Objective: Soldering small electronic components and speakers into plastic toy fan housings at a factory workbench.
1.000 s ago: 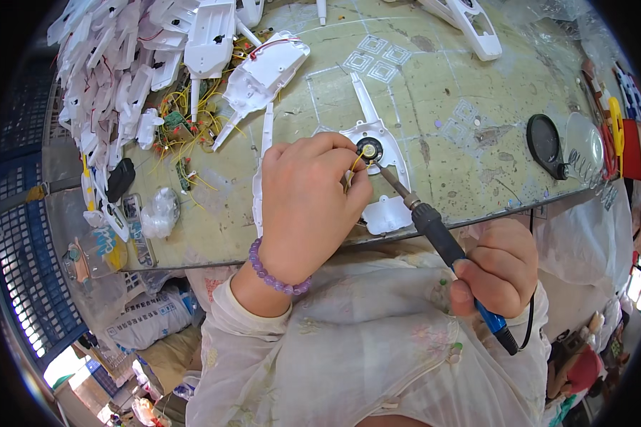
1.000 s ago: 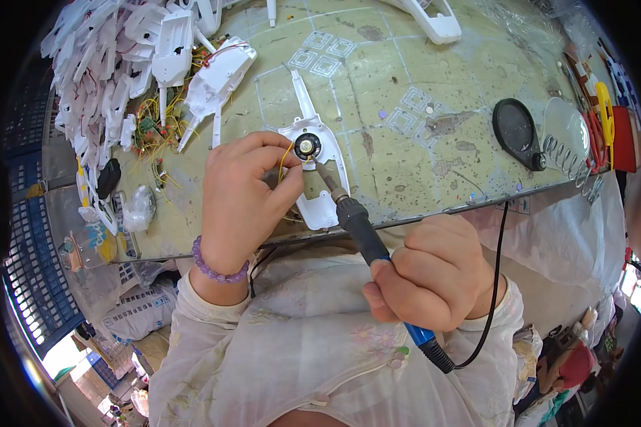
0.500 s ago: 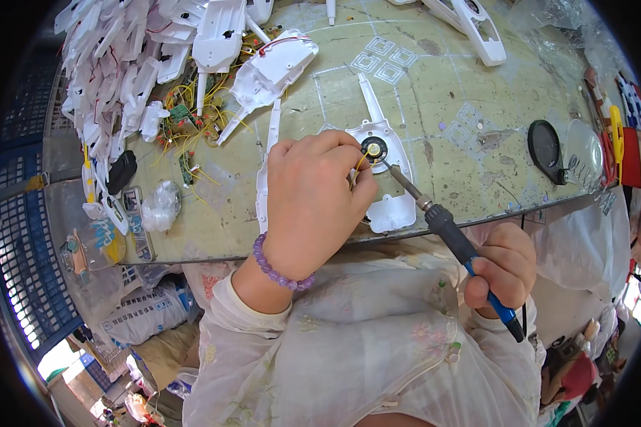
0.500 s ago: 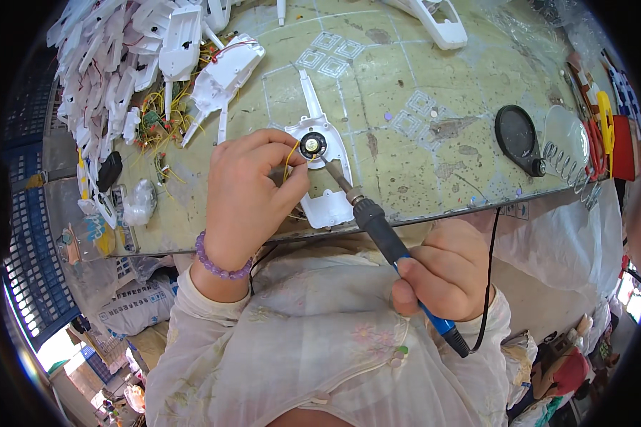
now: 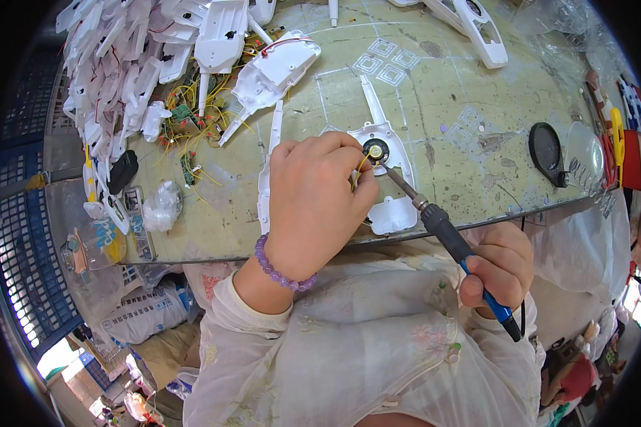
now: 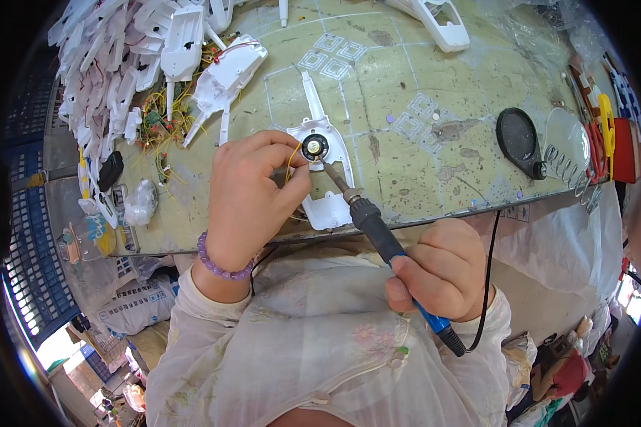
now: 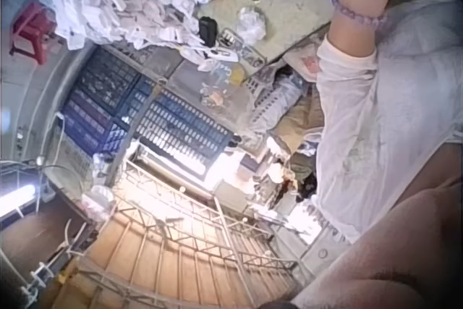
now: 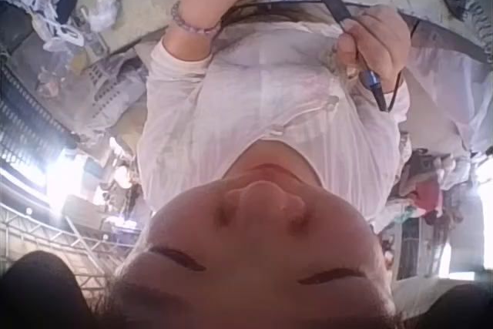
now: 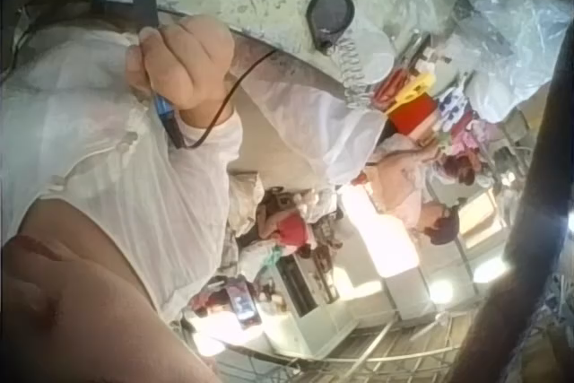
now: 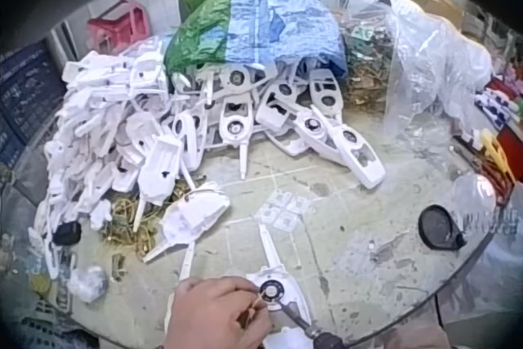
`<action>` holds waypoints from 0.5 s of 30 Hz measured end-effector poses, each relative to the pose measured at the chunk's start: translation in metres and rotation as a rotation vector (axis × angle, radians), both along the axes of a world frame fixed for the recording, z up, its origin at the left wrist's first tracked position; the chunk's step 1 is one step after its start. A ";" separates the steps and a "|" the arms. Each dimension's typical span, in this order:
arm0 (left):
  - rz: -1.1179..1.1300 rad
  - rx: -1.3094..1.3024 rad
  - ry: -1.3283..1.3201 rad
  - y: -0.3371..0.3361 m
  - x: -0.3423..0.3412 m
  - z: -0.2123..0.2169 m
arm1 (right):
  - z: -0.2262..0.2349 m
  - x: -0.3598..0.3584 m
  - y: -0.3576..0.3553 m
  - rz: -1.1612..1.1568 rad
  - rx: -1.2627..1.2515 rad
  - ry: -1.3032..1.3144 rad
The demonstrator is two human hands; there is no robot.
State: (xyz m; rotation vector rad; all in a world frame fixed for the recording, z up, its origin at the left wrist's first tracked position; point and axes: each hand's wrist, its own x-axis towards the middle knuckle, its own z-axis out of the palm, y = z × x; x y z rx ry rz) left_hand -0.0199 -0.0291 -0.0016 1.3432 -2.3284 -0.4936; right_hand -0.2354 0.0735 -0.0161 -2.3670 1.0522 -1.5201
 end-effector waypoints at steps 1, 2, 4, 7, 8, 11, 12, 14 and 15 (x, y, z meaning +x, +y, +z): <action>0.004 -0.001 0.000 0.000 0.000 0.000 | 0.003 0.000 0.000 -0.008 0.021 0.000; -0.004 -0.022 0.021 0.000 0.000 -0.001 | 0.006 0.001 0.000 -0.015 0.043 -0.001; -0.009 -0.043 0.043 0.001 0.000 -0.001 | 0.009 0.003 0.000 -0.044 0.050 -0.001; -0.010 -0.035 0.039 0.001 0.000 0.000 | 0.015 0.005 0.001 -0.096 0.086 -0.001; -0.010 -0.036 0.042 0.000 0.000 0.000 | 0.017 0.006 0.001 -0.117 0.114 -0.002; -0.005 -0.038 0.044 0.001 0.000 -0.001 | 0.023 0.009 -0.003 -0.158 0.146 -0.068; -0.002 -0.038 0.043 0.001 0.000 0.000 | 0.026 0.009 -0.006 -0.157 0.145 -0.069; 0.000 -0.039 0.047 0.001 0.000 -0.002 | 0.030 0.009 -0.015 -0.156 0.140 -0.093; 0.002 -0.040 0.049 0.001 0.000 -0.003 | 0.028 0.010 -0.021 -0.146 0.106 -0.154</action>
